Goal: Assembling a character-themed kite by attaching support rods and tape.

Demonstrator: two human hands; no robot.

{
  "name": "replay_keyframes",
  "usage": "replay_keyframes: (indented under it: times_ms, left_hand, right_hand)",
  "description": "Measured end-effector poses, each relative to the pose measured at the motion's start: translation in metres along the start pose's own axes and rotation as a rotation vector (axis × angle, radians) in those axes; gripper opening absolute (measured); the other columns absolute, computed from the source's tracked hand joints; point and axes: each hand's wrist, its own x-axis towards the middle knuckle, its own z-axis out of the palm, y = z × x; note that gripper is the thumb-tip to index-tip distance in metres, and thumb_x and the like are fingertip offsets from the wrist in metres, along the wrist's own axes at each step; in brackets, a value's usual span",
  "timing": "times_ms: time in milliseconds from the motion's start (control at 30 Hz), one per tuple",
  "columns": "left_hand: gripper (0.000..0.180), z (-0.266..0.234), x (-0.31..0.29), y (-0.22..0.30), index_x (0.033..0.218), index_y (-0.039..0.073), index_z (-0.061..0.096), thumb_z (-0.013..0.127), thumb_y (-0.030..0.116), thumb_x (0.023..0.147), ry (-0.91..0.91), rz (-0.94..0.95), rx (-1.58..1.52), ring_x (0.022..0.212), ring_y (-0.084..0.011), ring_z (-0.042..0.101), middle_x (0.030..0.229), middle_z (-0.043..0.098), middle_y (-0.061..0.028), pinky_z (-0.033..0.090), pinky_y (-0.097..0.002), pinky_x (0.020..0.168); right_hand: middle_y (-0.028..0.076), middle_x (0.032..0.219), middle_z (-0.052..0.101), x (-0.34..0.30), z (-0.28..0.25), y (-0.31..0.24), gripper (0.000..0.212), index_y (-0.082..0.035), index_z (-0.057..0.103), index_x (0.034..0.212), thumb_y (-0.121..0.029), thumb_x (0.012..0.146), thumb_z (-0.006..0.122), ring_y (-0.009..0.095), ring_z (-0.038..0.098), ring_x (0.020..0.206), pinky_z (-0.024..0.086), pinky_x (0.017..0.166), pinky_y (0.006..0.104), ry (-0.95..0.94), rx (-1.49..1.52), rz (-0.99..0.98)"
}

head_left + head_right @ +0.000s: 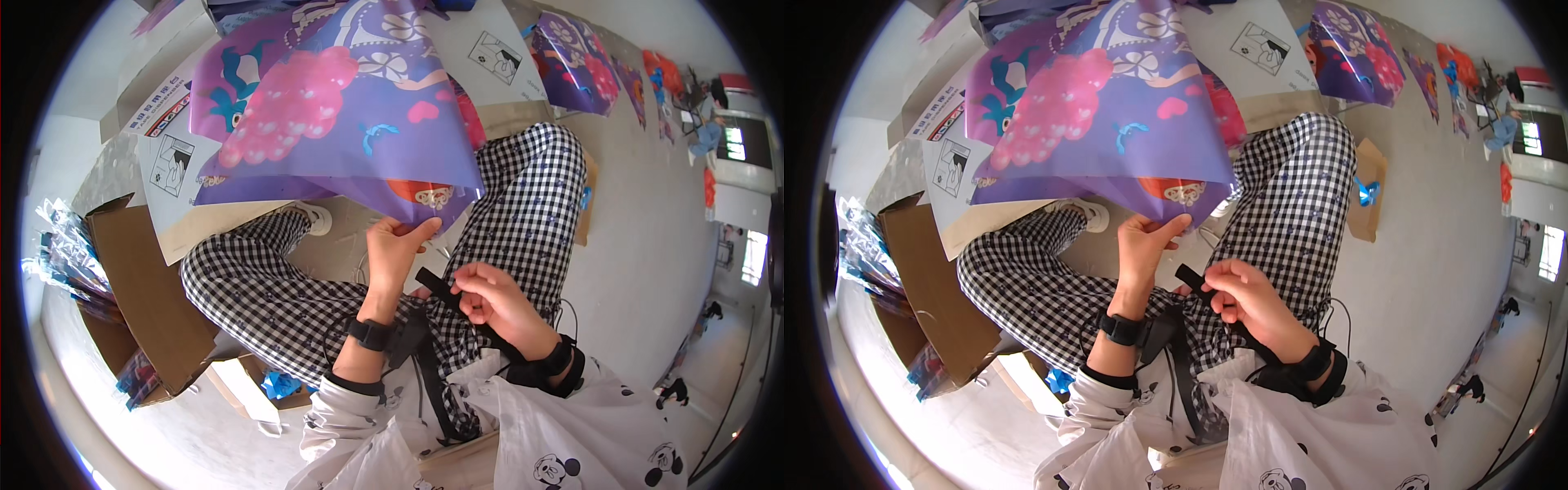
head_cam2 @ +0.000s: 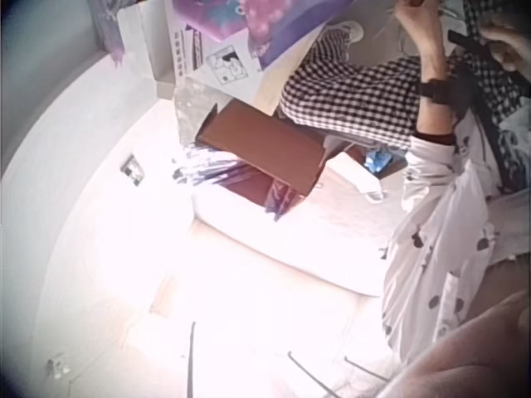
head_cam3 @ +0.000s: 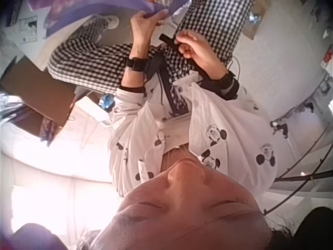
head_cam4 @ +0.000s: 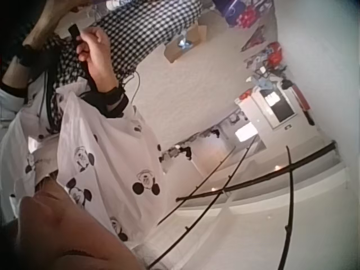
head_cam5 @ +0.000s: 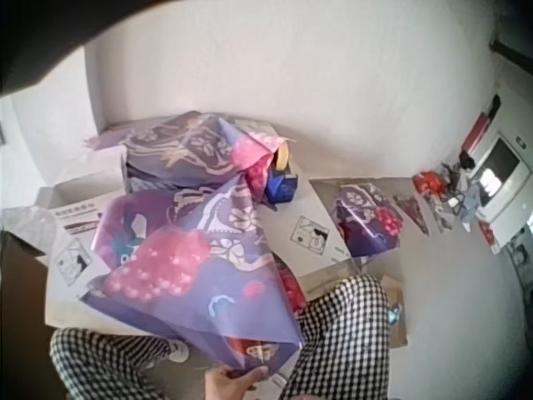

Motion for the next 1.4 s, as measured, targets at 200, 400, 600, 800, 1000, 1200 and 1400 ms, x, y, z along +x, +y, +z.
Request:
replay_keyframes:
  times_ms: [200, 400, 600, 800, 1000, 1200, 1400]
  left_hand:
    - [0.020, -0.003, -0.001, -0.009, 0.086, -0.005, 0.067, 0.080, 0.007, 0.076, -0.068, 0.058, -0.002, 0.065, -0.0087, 0.061, 0.075, 0.069, -0.0060, 0.048, -0.0235, 0.059]
    - [0.023, -0.001, -0.004, -0.006, 0.084, -0.005, 0.066, 0.080, 0.010, 0.076, -0.077, 0.017, 0.003, 0.064, -0.0097, 0.061, 0.073, 0.068, -0.0060, 0.047, -0.0238, 0.059]
    - [0.025, 0.000, -0.004, -0.009, 0.077, -0.002, 0.064, 0.081, 0.016, 0.078, -0.052, 0.007, -0.016, 0.059, -0.0089, 0.059, 0.067, 0.065, -0.0055, 0.045, -0.0233, 0.055]
    - [0.029, -0.003, -0.001, -0.015, 0.071, 0.000, 0.062, 0.082, 0.020, 0.077, -0.035, 0.003, 0.029, 0.057, -0.0062, 0.055, 0.065, 0.062, -0.0019, 0.040, -0.0223, 0.051]
    - [0.027, -0.002, -0.006, -0.003, 0.072, -0.001, 0.064, 0.082, 0.019, 0.078, -0.067, -0.074, 0.021, 0.058, -0.0050, 0.052, 0.066, 0.062, -0.0006, 0.039, -0.0231, 0.051]
    - [0.025, 0.004, -0.012, 0.004, 0.075, 0.001, 0.064, 0.080, 0.020, 0.080, -0.113, -0.030, -0.047, 0.060, -0.0067, 0.054, 0.068, 0.061, 0.0000, 0.041, -0.0232, 0.055]
    - [0.025, -0.003, -0.006, -0.007, 0.078, 0.000, 0.068, 0.077, 0.023, 0.083, -0.048, -0.100, -0.001, 0.063, -0.0075, 0.054, 0.070, 0.063, -0.0012, 0.042, -0.0228, 0.061]
  right_hand:
    - [-0.003, 0.075, 0.055, 0.002, 0.024, -0.017, 0.020, -0.003, 0.062, 0.108, -0.020, 0.101, 0.053, 0.003, 0.044, 0.056, 0.030, 0.047, 0.0182, -0.064, -0.108, -0.218]
    - [-0.003, 0.069, 0.053, 0.017, 0.020, -0.011, 0.024, -0.001, 0.063, 0.109, -0.021, 0.102, 0.049, 0.003, 0.042, 0.053, 0.029, 0.047, 0.0181, -0.070, -0.046, -0.204]
    - [-0.003, 0.066, 0.052, 0.026, 0.011, -0.007, 0.023, -0.001, 0.063, 0.106, -0.017, 0.101, 0.048, 0.004, 0.040, 0.050, 0.029, 0.045, 0.0186, -0.047, 0.019, -0.162]
    - [-0.003, 0.065, 0.051, 0.029, 0.012, -0.006, 0.023, 0.000, 0.063, 0.106, -0.017, 0.101, 0.049, 0.004, 0.041, 0.050, 0.030, 0.046, 0.0189, -0.047, 0.059, -0.123]
    - [-0.002, 0.068, 0.053, 0.031, 0.008, -0.005, 0.025, 0.000, 0.063, 0.107, -0.020, 0.100, 0.051, 0.004, 0.042, 0.051, 0.032, 0.046, 0.0190, -0.027, 0.067, -0.142]
    - [-0.002, 0.070, 0.054, 0.037, 0.016, -0.007, 0.024, -0.004, 0.061, 0.091, -0.027, 0.096, 0.062, 0.003, 0.043, 0.055, 0.031, 0.046, 0.0196, 0.044, 0.089, -0.175]
    - [-0.002, 0.078, 0.058, 0.047, 0.020, -0.002, 0.023, -0.008, 0.061, 0.084, -0.028, 0.092, 0.068, 0.004, 0.046, 0.061, 0.033, 0.051, 0.0194, 0.142, 0.035, -0.222]
